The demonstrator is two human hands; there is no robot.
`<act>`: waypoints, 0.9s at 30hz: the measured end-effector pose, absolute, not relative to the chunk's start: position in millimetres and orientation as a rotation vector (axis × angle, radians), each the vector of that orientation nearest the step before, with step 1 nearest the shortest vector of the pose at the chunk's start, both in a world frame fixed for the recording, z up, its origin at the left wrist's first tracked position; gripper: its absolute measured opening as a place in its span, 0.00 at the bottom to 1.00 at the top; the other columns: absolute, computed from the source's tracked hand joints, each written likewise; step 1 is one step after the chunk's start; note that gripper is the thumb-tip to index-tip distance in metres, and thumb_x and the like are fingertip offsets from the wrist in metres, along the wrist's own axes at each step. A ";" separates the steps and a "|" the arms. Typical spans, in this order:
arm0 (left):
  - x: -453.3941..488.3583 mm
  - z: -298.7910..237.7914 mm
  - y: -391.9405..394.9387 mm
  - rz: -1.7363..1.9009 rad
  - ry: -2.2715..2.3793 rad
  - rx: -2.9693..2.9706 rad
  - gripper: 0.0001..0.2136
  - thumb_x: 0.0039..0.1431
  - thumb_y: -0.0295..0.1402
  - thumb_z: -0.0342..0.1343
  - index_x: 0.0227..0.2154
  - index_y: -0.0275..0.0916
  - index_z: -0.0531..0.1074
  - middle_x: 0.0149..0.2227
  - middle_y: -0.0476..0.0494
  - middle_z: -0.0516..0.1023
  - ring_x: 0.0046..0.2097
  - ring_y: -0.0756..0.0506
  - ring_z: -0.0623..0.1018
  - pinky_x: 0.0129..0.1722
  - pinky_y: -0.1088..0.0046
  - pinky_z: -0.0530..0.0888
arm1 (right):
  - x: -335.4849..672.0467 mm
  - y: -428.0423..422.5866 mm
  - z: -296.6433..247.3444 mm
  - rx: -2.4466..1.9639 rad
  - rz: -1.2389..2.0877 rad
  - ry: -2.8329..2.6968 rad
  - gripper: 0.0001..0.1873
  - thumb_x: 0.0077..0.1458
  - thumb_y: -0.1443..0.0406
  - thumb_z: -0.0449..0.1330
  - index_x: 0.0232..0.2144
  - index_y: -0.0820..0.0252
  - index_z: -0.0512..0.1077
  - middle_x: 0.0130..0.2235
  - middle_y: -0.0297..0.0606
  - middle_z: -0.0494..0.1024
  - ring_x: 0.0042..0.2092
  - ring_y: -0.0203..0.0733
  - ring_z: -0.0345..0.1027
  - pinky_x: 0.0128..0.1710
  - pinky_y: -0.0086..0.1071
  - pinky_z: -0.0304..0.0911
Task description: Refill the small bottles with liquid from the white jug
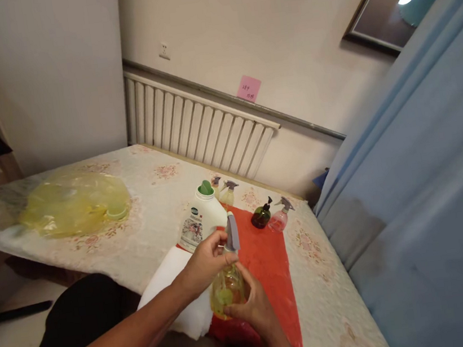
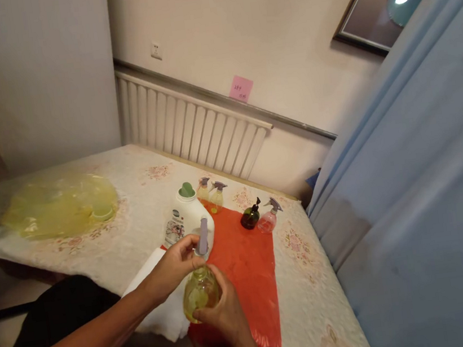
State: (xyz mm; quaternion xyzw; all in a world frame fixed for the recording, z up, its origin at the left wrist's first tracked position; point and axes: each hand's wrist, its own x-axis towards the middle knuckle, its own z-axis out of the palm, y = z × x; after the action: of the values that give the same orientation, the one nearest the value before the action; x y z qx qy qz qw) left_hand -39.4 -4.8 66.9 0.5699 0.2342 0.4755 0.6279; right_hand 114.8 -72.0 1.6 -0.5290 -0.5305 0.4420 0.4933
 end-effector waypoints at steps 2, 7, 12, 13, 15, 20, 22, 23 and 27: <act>-42.9 70.2 -1.7 1.060 0.509 1.305 0.11 0.50 0.35 0.63 0.36 0.38 0.71 0.36 0.49 0.74 0.41 0.46 0.73 0.43 0.70 0.68 | 114.6 -72.2 5.1 -1.252 1.080 -1.286 0.46 0.27 0.70 0.72 0.55 0.56 0.69 0.54 0.41 0.77 0.57 0.56 0.68 0.59 0.47 0.61; -49.9 82.7 3.3 1.057 0.488 1.286 0.16 0.56 0.40 0.61 0.45 0.38 0.72 0.38 0.47 0.77 0.38 0.46 0.76 0.42 0.68 0.70 | 118.5 -71.3 9.4 -1.194 1.068 -1.321 0.44 0.29 0.69 0.72 0.54 0.55 0.70 0.51 0.40 0.78 0.54 0.55 0.70 0.57 0.46 0.64; -58.4 93.8 7.7 1.137 0.522 1.346 0.18 0.58 0.42 0.60 0.47 0.38 0.71 0.44 0.43 0.78 0.38 0.46 0.78 0.37 0.71 0.70 | 122.5 -72.0 4.3 -1.220 1.046 -1.317 0.43 0.30 0.68 0.72 0.54 0.55 0.70 0.52 0.40 0.78 0.54 0.55 0.70 0.57 0.45 0.63; -60.1 94.7 8.3 1.159 0.506 1.341 0.17 0.58 0.42 0.59 0.47 0.38 0.71 0.44 0.43 0.78 0.38 0.46 0.79 0.36 0.71 0.70 | 122.9 -72.2 4.1 -1.230 1.039 -1.320 0.43 0.30 0.69 0.72 0.53 0.55 0.70 0.52 0.39 0.78 0.54 0.55 0.70 0.57 0.45 0.63; -62.9 95.8 8.7 1.194 0.468 1.323 0.17 0.59 0.42 0.59 0.46 0.37 0.70 0.43 0.41 0.79 0.40 0.45 0.79 0.36 0.71 0.71 | 123.2 -72.5 5.1 -1.253 1.016 -1.333 0.42 0.30 0.69 0.71 0.53 0.55 0.71 0.51 0.39 0.78 0.54 0.54 0.70 0.57 0.44 0.64; -67.9 99.2 2.9 1.101 0.452 1.384 0.16 0.57 0.40 0.62 0.45 0.38 0.71 0.43 0.43 0.79 0.41 0.44 0.79 0.42 0.67 0.74 | 123.1 -72.0 9.7 -1.278 1.007 -1.333 0.42 0.30 0.69 0.71 0.53 0.56 0.70 0.52 0.40 0.77 0.54 0.54 0.70 0.57 0.44 0.64; -70.4 101.7 -0.8 1.155 0.444 1.391 0.15 0.58 0.40 0.61 0.45 0.39 0.71 0.43 0.43 0.79 0.41 0.44 0.79 0.43 0.66 0.75 | 122.9 -71.6 9.1 -1.274 1.012 -1.329 0.42 0.30 0.69 0.70 0.53 0.56 0.70 0.53 0.40 0.77 0.55 0.54 0.70 0.57 0.43 0.64; -71.7 102.8 -2.8 1.199 0.441 1.390 0.15 0.58 0.40 0.61 0.45 0.39 0.72 0.42 0.44 0.79 0.42 0.44 0.79 0.44 0.66 0.75 | 122.9 -71.4 8.3 -1.272 1.010 -1.330 0.42 0.30 0.70 0.70 0.53 0.56 0.70 0.53 0.40 0.77 0.55 0.54 0.70 0.57 0.43 0.63; -75.9 101.9 -8.6 1.110 0.421 1.516 0.11 0.57 0.36 0.62 0.42 0.40 0.75 0.38 0.46 0.79 0.42 0.45 0.78 0.43 0.69 0.75 | 121.8 -71.7 6.0 -1.269 1.034 -1.314 0.42 0.31 0.71 0.68 0.54 0.55 0.69 0.54 0.40 0.77 0.56 0.54 0.69 0.58 0.44 0.63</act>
State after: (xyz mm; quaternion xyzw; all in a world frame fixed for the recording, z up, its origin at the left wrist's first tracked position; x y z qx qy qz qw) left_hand -75.9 -8.6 101.9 0.6463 0.1794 0.4731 0.5712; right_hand 121.8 -71.7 6.0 -0.5242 -0.5429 0.4272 0.4979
